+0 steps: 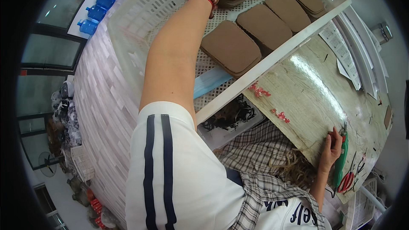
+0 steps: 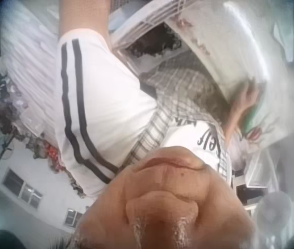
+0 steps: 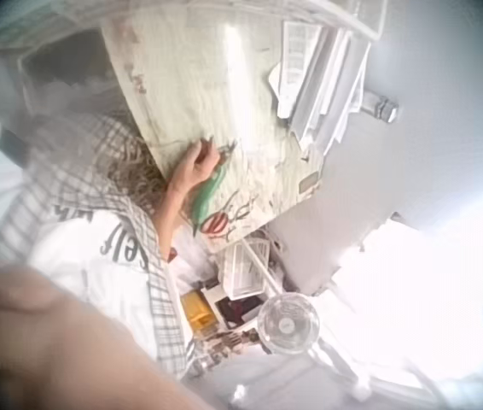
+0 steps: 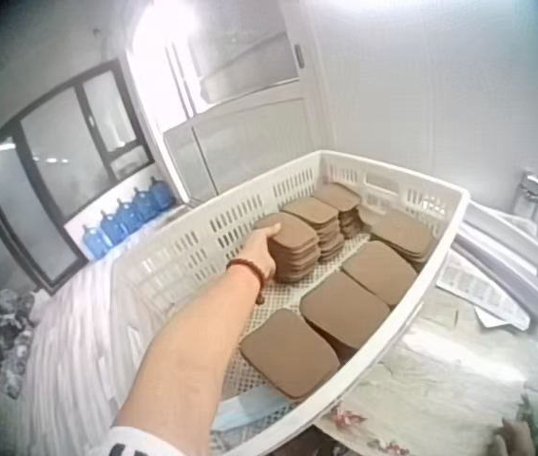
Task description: The person uses a green rotary tool to trim the edges of small brown cardboard pieces. They pick up each piece from a white basket, smooth the edges with the tool, and place the finished pieces back into the basket.
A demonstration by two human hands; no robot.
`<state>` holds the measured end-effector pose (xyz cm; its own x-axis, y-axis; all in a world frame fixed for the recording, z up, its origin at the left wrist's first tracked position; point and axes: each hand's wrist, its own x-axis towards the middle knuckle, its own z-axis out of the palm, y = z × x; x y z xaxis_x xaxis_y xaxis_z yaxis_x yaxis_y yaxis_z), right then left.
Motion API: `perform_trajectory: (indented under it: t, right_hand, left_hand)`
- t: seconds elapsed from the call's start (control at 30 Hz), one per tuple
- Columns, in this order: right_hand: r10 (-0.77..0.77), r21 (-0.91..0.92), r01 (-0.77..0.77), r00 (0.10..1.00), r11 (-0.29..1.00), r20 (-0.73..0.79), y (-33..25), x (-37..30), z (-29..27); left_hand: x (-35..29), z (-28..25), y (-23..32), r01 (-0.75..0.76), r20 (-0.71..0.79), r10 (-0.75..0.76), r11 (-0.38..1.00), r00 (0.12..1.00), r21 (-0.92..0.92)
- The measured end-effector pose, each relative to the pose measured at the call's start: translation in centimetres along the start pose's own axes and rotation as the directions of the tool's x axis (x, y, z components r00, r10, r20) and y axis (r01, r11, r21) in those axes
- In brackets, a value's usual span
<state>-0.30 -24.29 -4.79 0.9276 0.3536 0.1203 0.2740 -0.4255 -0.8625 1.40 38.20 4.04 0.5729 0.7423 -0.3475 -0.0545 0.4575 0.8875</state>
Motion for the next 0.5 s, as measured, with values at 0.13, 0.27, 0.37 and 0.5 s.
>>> perform_trajectory:
  t: [0.13, 0.27, 0.37, 0.5]
  right_hand:
    - [-0.005, 0.008, 0.005, 1.0, 1.0, -0.009, 0.0, 0.0, -0.1]
    - [-0.106, -0.029, 0.106, 0.994, 0.994, -0.031, -0.6, 0.3, 0.0]
    - [-0.093, -0.014, 0.093, 0.995, 0.996, -0.028, -1.4, 0.0, -0.1]
    - [-0.146, -0.04, 0.144, 0.987, 0.989, -0.065, -1.7, 0.1, 0.0]
  left_hand:
    - [-1.7, 1.7, 0.2, -0.001, -0.114, 0.008, 0.998, 0.993, 0.06]
    - [-1.7, 2.0, 0.2, -0.078, -0.16, 0.104, 0.984, 0.982, 0.163]
    - [0.3, 1.0, -0.2, 0.028, -0.23, -0.018, 0.999, 0.973, 0.038]
    - [2.4, -3.3, -0.4, 0.045, -0.127, -0.033, 0.995, 0.991, 0.091]
